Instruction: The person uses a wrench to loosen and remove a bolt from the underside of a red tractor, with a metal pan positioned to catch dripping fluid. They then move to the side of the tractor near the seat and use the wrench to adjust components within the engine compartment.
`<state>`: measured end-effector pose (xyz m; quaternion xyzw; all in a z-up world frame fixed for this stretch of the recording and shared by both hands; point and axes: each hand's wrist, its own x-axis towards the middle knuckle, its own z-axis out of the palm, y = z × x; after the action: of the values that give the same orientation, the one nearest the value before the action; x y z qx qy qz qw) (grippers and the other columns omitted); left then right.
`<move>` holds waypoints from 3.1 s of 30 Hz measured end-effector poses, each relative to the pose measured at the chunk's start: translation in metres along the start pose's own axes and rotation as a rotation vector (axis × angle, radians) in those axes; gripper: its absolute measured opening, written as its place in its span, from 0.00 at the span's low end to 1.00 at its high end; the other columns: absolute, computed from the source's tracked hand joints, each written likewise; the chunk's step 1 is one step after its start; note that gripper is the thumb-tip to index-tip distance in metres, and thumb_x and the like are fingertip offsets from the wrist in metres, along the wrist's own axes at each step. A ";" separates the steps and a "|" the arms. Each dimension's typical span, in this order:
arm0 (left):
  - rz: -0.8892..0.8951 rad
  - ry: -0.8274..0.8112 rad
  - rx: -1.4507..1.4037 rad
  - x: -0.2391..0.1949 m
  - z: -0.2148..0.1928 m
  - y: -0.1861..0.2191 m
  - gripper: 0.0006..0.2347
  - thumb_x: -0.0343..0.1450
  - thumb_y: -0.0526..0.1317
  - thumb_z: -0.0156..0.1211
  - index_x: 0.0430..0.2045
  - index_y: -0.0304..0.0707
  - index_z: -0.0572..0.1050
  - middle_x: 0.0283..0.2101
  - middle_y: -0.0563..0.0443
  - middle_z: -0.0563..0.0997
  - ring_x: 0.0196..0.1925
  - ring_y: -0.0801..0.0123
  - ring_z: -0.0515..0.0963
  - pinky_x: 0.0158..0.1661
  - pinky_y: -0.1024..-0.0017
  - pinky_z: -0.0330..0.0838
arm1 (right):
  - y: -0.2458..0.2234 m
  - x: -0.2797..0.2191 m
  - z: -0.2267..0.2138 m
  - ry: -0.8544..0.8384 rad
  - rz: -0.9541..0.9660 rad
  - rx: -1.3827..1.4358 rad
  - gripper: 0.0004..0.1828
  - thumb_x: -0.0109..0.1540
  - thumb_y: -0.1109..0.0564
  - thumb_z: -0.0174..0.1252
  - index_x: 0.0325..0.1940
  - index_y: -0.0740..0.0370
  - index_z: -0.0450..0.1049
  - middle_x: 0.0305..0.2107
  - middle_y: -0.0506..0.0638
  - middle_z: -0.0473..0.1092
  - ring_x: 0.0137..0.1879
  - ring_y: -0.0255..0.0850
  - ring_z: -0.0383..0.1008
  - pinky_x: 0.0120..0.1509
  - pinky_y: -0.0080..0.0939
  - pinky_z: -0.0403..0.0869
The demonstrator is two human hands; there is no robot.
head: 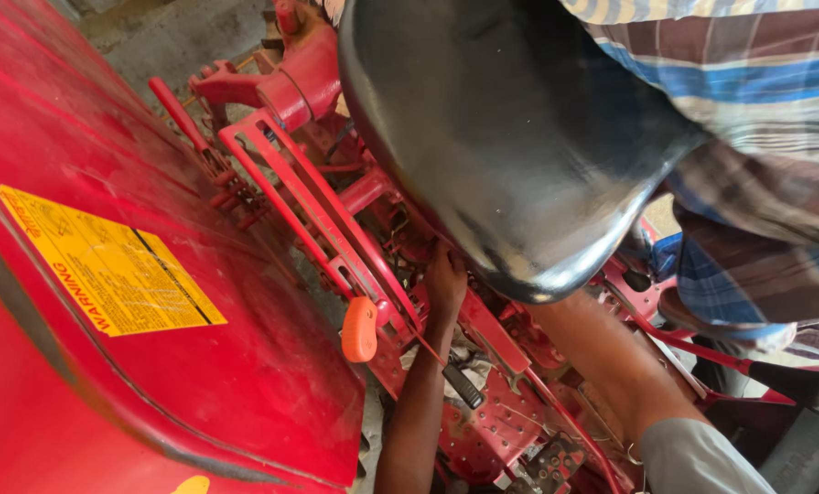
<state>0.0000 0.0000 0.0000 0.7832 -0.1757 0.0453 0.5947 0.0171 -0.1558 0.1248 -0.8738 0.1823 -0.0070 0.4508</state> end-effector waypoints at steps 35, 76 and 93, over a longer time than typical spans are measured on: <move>-0.152 -0.074 0.112 -0.003 0.007 -0.006 0.14 0.72 0.34 0.53 0.53 0.37 0.74 0.45 0.31 0.82 0.47 0.37 0.81 0.46 0.47 0.75 | 0.037 -0.174 0.029 0.233 0.011 0.263 0.15 0.69 0.51 0.59 0.55 0.62 0.78 0.39 0.50 0.77 0.36 0.37 0.72 0.32 0.38 0.70; -0.229 -0.215 0.324 -0.008 0.002 -0.014 0.15 0.75 0.45 0.48 0.56 0.50 0.74 0.33 0.29 0.83 0.36 0.34 0.82 0.41 0.41 0.75 | -0.039 -0.073 0.001 -0.009 -0.014 -0.262 0.17 0.69 0.49 0.59 0.50 0.66 0.81 0.33 0.62 0.77 0.36 0.45 0.74 0.41 0.44 0.72; -0.197 -0.201 0.301 -0.013 -0.002 -0.006 0.14 0.73 0.43 0.50 0.51 0.50 0.76 0.35 0.29 0.83 0.38 0.33 0.81 0.40 0.42 0.75 | 0.023 -0.180 0.049 0.293 -0.392 0.051 0.12 0.69 0.57 0.58 0.51 0.68 0.77 0.44 0.59 0.78 0.46 0.40 0.80 0.48 0.42 0.76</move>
<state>-0.0102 0.0064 -0.0083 0.8772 -0.1480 -0.0659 0.4519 -0.1495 -0.0712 0.1047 -0.8704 0.0727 -0.2254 0.4316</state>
